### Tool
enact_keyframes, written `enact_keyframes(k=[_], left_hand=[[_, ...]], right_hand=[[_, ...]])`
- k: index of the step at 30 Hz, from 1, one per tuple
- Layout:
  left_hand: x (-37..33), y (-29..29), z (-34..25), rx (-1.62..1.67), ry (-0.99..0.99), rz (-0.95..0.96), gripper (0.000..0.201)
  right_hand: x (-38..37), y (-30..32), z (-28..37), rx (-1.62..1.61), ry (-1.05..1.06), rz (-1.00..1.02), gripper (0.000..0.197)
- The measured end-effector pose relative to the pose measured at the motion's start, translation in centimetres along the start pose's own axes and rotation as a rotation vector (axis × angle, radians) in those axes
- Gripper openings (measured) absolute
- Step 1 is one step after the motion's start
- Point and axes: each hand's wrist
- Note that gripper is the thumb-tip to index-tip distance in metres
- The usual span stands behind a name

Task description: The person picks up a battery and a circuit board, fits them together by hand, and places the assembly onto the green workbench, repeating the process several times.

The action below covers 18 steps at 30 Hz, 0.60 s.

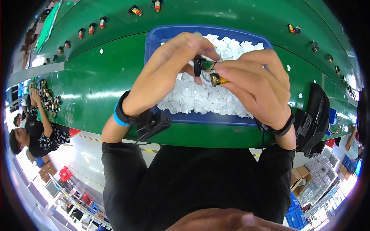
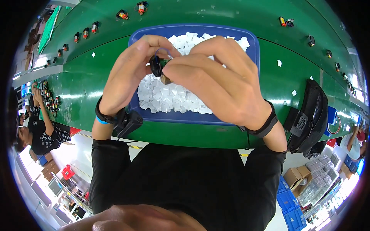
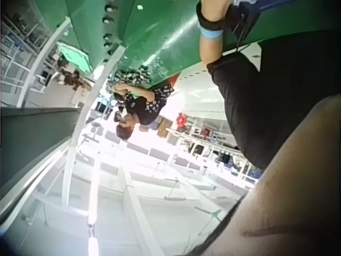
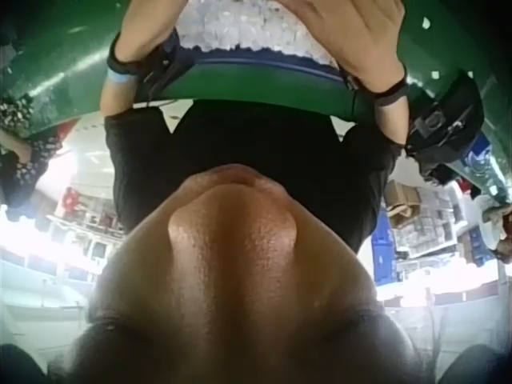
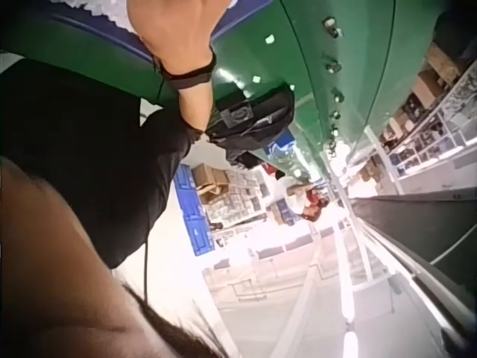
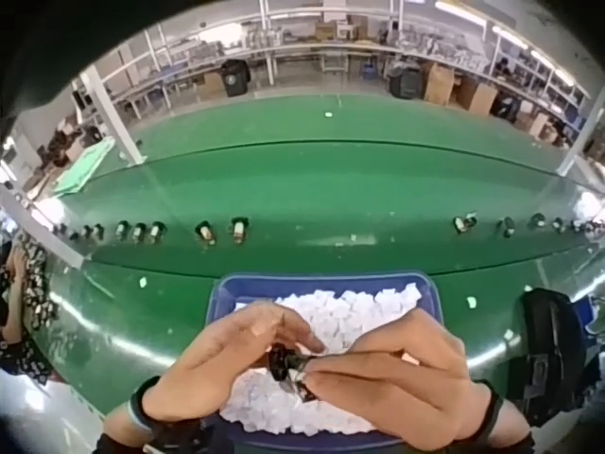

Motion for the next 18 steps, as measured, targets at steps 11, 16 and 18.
enact_keyframes(k=[11,16,18], left_hand=[[1.3,-1.0,0.9,-0.242,-0.12,0.072,0.031],[1.2,-0.7,0.6,-0.28,-0.199,0.185,0.037],[1.0,-0.7,1.0,-0.236,-0.203,0.151,0.036]], right_hand=[[-0.5,1.0,0.5,0.105,0.01,-0.003,0.023],[-0.4,0.9,0.2,0.142,0.017,-0.024,0.022],[-0.6,0.7,0.5,0.152,0.029,-0.032,0.023]])
Point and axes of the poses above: each hand's wrist, its own x-axis away from the middle knuckle, its own y-axis out of the back of the hand, z = x × y, and after that the axes turned 4 degrees about z, right-handed
